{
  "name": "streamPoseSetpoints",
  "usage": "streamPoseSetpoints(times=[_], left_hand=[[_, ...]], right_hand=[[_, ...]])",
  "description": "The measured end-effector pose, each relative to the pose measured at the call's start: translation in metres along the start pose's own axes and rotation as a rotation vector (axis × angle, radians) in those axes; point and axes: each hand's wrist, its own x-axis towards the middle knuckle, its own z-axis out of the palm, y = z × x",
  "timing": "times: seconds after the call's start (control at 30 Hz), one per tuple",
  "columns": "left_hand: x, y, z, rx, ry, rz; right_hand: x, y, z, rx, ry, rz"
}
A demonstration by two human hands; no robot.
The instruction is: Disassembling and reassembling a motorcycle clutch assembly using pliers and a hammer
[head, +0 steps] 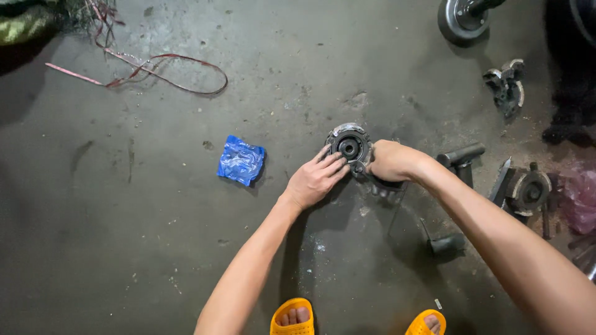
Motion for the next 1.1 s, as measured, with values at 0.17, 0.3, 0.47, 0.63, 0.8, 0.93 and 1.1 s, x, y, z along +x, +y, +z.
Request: streamPoseSetpoints(times=[0.17, 0.3, 0.47, 0.63, 0.8, 0.93, 1.1], left_hand=[[0.007, 0.000, -0.009, 0.015, -0.029, 0.000], [0.005, 0.001, -0.004, 0.018, -0.034, -0.007], [0.009, 0.002, -0.005, 0.045, -0.014, 0.004], [0.009, 0.004, -0.004, 0.054, -0.013, 0.005], [0.009, 0.001, -0.007, 0.050, -0.057, 0.028], [0.006, 0.001, -0.006, 0.028, -0.068, 0.019], [0.010, 0.012, -0.015, -0.027, -0.133, -0.040]], right_hand=[[-0.021, -0.022, -0.012, -0.031, -0.034, -0.038], [-0.023, -0.027, -0.011, -0.048, -0.046, -0.050], [-0.028, -0.034, -0.016, -0.006, -0.039, -0.103], [-0.011, -0.025, -0.009, -0.023, -0.073, -0.109], [-0.034, -0.028, -0.007, -0.089, -0.101, -0.065], [-0.015, 0.001, 0.027, -0.083, 0.085, -0.119], [-0.052, 0.013, 0.045, 0.202, 0.154, -0.001]])
